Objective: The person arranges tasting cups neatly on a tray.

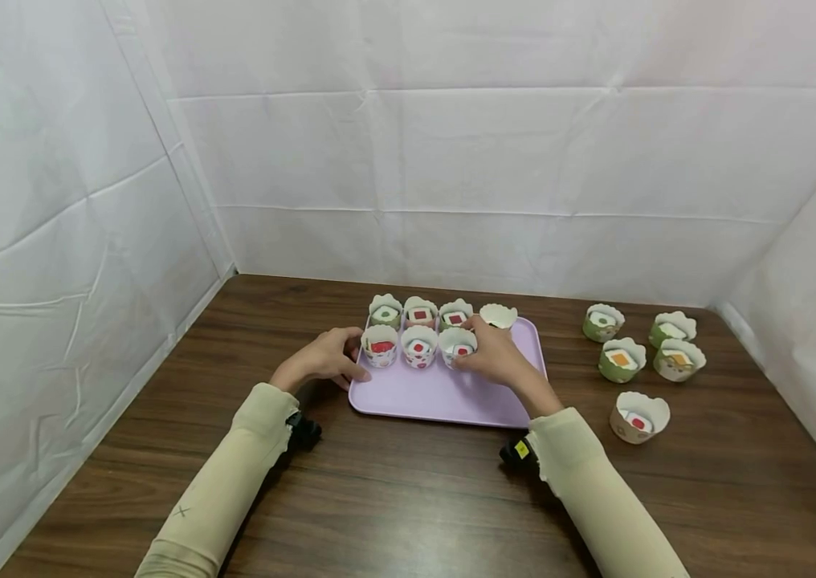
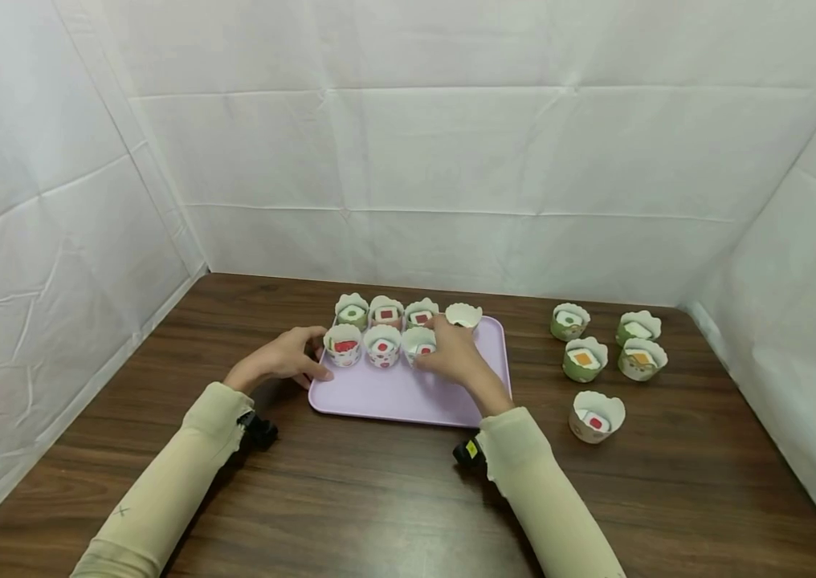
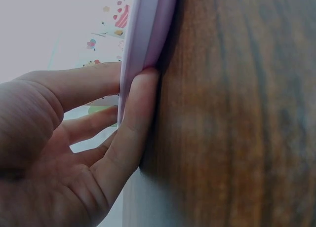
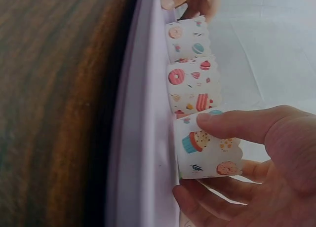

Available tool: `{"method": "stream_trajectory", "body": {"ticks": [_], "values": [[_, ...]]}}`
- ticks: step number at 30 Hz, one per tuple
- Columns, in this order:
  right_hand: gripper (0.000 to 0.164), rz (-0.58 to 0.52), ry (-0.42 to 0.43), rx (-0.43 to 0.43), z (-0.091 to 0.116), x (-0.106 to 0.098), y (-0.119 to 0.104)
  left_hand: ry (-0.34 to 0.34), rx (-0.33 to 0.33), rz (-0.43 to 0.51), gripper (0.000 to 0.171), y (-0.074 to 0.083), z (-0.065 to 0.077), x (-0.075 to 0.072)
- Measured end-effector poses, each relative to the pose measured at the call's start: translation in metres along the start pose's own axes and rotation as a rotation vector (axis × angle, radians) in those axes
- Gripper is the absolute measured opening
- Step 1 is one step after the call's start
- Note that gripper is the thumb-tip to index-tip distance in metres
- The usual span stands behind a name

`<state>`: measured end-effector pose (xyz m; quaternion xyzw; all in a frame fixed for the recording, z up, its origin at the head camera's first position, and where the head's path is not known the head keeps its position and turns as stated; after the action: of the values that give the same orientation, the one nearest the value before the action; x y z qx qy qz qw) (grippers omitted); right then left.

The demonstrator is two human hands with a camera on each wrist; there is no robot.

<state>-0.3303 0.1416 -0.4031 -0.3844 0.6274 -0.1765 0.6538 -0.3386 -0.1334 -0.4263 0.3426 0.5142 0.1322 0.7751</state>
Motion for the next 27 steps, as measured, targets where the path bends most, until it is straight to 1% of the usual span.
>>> {"method": "stream_trajectory", "body": {"ticks": [5, 14, 27], "values": [[0.06, 0.008, -0.001, -0.019, 0.0023, 0.0022, -0.0016, -0.001, -0.008, -0.004, 0.053, -0.0003, -0.0005, 0.0007], [0.065, 0.005, 0.017, 0.012, 0.0001, 0.0034, 0.0044, 0.002, -0.007, -0.014, 0.05, 0.0009, -0.0004, 0.0], [0.072, 0.013, 0.006, 0.034, 0.0015, 0.0035, 0.0048, 0.003, -0.001, -0.005, 0.049, 0.0015, -0.0005, 0.0004]]}}
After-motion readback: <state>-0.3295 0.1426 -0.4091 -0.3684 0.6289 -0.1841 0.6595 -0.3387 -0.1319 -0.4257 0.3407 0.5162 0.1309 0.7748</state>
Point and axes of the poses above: each hand's wrist, its own z-axis away from the middle knuckle, its own x-axis out of the palm, y = z × x, the point moved 4 cm from there along -z, towards the middle knuckle, and after that the axes turned 12 degrees about -z, right-handed, at the moved point
